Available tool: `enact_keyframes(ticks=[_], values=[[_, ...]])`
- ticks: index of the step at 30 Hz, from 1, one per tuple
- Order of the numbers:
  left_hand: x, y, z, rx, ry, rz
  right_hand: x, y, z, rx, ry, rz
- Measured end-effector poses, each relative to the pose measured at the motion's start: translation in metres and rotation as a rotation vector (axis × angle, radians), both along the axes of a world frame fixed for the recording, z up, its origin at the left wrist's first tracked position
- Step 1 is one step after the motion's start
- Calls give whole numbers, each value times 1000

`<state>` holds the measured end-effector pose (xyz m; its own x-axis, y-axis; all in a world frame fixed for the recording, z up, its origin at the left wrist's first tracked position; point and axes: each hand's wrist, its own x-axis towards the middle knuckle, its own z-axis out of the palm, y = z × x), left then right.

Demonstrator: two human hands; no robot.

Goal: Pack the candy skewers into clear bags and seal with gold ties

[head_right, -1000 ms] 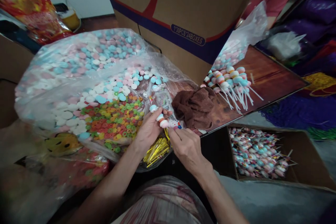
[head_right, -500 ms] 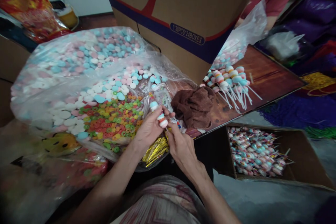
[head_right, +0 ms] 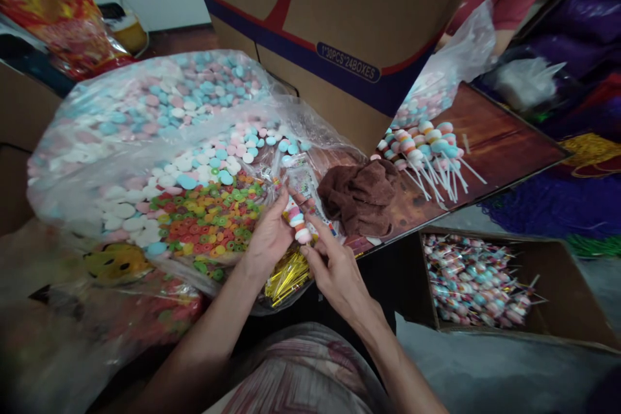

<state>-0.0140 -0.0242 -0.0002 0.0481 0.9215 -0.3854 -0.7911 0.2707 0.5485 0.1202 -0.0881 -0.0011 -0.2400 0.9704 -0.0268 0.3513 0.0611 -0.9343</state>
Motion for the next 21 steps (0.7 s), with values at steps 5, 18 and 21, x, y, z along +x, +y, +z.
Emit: enact_keyframes(ticks=[5, 18, 21], values=[[4, -1, -1, 33, -13, 33, -10, -2, -7, 127, 17, -66], [10, -5, 1, -26, 84, -99, -6, 2, -1, 281, -380, 49], [12, -6, 1, -10, 38, -118, -11, 1, -6, 296, -263, -86]])
